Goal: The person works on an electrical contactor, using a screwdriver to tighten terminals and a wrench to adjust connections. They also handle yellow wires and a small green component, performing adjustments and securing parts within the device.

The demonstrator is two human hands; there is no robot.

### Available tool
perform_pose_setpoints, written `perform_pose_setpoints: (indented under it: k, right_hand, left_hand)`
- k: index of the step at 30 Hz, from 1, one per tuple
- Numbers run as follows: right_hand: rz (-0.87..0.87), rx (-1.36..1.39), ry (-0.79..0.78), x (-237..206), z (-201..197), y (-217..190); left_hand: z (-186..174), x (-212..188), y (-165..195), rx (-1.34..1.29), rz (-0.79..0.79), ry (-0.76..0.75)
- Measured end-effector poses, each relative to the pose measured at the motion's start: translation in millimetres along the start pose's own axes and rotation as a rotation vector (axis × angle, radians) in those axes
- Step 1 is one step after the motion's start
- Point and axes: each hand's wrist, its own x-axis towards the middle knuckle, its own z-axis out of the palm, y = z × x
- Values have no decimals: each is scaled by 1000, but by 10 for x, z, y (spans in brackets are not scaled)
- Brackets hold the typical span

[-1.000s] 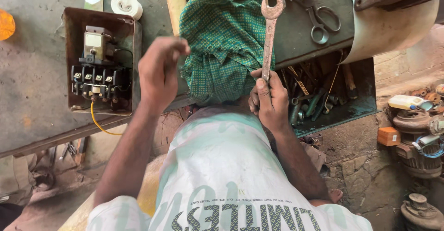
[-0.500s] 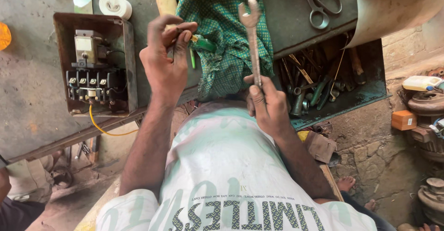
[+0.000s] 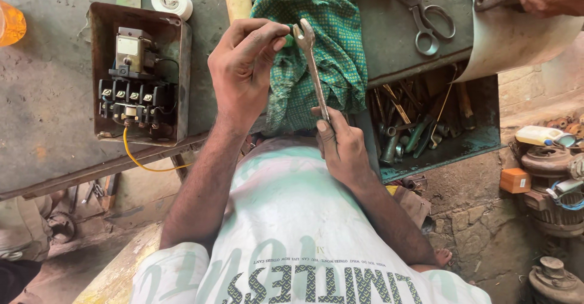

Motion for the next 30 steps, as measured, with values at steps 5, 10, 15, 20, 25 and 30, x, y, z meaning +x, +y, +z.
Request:
perform_pose_setpoints:
  k: [5,10,15,20,25,30]
  right_hand:
    - [-9,-11,12,68,32,19]
    - [-368,-86,279,-154,-264,-194]
    - [-721,-102,644,-143,-217,-228]
    - [69,-118,131,115,97,15]
    - [194,-30,63,129,210,138]
    - [129,-75,-43,190,305,227]
  left_hand:
    - [57,29,-26,40,18,-15]
    - [66,81,-10,29,70,13]
    - [73,147,30,36,126,26]
    - [46,141,-135,109,196,83]
    - [-38,26,-431,130,-3,135]
    - [-276,-295,-458,213,-31,161]
